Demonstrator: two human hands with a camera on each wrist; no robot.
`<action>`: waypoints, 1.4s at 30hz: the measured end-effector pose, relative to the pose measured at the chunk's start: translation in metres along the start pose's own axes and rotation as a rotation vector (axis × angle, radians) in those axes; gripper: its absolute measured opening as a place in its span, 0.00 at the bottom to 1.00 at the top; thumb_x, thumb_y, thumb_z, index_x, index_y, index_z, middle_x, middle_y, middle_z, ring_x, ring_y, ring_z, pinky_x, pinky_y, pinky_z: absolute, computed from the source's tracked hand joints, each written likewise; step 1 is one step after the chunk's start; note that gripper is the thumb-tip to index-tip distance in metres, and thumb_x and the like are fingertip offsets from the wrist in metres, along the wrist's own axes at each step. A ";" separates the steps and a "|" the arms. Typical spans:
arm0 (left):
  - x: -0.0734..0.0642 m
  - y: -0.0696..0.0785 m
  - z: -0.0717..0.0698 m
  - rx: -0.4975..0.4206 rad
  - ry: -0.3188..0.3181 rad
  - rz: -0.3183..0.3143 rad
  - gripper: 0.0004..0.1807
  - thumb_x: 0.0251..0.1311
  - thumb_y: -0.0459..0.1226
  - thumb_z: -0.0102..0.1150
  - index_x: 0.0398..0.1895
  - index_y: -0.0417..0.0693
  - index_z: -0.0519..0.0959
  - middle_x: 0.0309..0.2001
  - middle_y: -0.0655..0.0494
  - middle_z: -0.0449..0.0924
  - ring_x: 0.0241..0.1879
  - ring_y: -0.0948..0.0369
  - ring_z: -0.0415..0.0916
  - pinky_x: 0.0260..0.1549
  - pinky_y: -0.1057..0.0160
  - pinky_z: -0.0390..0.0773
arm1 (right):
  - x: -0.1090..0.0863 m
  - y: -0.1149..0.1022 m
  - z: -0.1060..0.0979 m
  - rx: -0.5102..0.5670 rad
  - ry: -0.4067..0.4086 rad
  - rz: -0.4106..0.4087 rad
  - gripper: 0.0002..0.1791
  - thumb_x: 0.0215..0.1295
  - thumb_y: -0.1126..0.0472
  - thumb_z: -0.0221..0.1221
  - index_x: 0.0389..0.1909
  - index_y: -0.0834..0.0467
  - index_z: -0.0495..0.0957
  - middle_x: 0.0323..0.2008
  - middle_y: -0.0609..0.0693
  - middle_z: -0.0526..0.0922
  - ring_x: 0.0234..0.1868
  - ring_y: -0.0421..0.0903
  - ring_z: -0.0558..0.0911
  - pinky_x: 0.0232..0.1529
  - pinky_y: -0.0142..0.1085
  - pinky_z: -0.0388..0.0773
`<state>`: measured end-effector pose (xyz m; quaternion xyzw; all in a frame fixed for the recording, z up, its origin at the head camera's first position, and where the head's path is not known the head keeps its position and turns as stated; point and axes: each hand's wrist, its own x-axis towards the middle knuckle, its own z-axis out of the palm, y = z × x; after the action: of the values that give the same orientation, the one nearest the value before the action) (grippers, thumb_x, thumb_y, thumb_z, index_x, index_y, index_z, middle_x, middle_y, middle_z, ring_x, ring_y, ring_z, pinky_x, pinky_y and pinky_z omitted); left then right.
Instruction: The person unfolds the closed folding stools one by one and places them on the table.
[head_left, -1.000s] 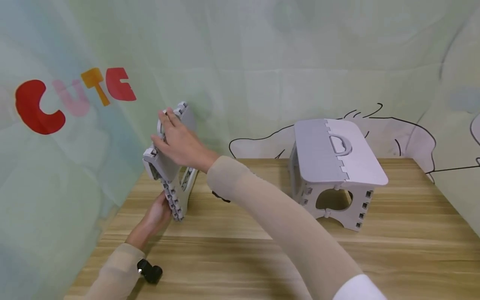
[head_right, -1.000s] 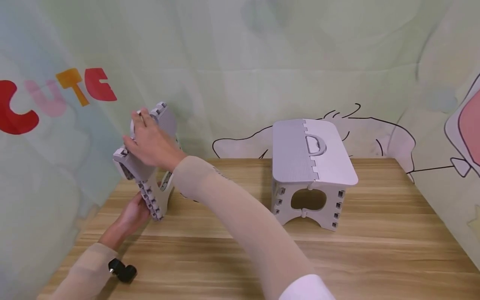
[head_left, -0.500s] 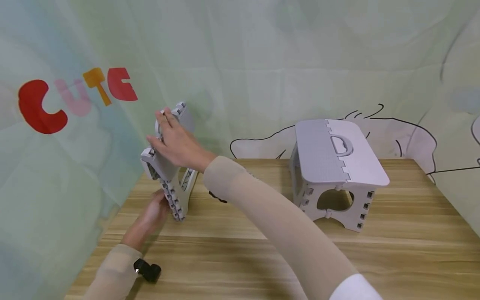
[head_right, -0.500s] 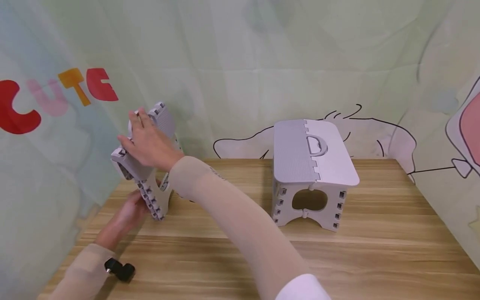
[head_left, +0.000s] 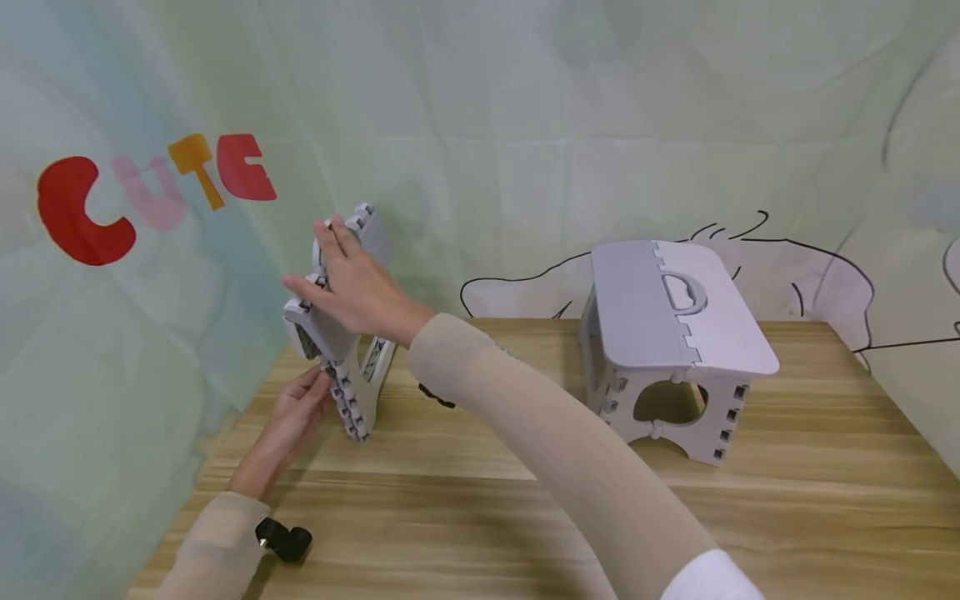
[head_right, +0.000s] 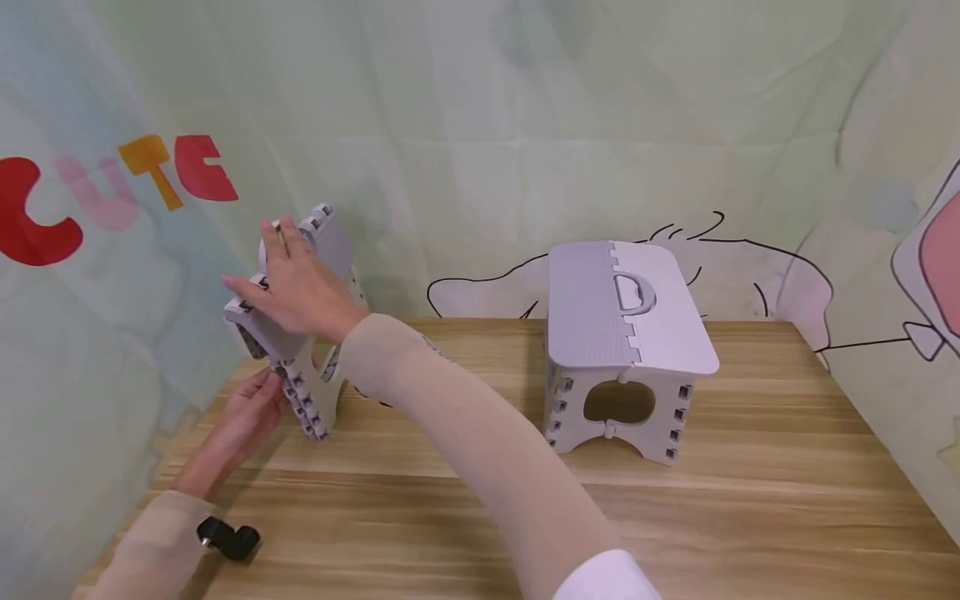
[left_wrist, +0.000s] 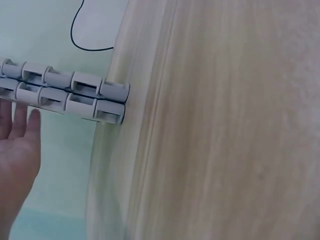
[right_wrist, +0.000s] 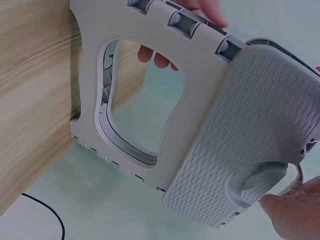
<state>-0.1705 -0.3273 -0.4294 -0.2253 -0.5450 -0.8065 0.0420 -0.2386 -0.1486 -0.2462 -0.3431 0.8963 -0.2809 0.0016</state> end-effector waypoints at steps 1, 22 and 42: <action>0.000 0.000 0.001 0.026 0.033 0.000 0.20 0.77 0.30 0.39 0.56 0.50 0.82 0.54 0.58 0.83 0.53 0.66 0.78 0.52 0.71 0.76 | 0.000 0.000 0.000 0.004 -0.001 -0.001 0.48 0.71 0.29 0.39 0.80 0.45 0.29 0.78 0.40 0.25 0.76 0.33 0.34 0.73 0.27 0.46; 0.005 0.000 0.007 0.441 0.156 -0.020 0.22 0.76 0.29 0.44 0.48 0.68 0.82 0.47 0.71 0.84 0.48 0.74 0.78 0.48 0.77 0.76 | -0.017 0.021 0.006 0.295 0.057 -0.022 0.51 0.72 0.33 0.47 0.79 0.51 0.29 0.79 0.42 0.30 0.76 0.35 0.35 0.72 0.25 0.37; 0.010 -0.001 0.008 0.415 0.163 -0.037 0.19 0.76 0.32 0.45 0.48 0.68 0.82 0.47 0.71 0.83 0.46 0.74 0.77 0.46 0.77 0.76 | -0.045 0.069 0.047 0.498 0.178 0.119 0.17 0.74 0.64 0.54 0.56 0.71 0.78 0.35 0.57 0.86 0.22 0.39 0.78 0.23 0.27 0.75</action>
<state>-0.1772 -0.3176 -0.4239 -0.1357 -0.6981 -0.6934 0.1165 -0.2374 -0.1024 -0.3292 -0.2528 0.8148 -0.5212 0.0239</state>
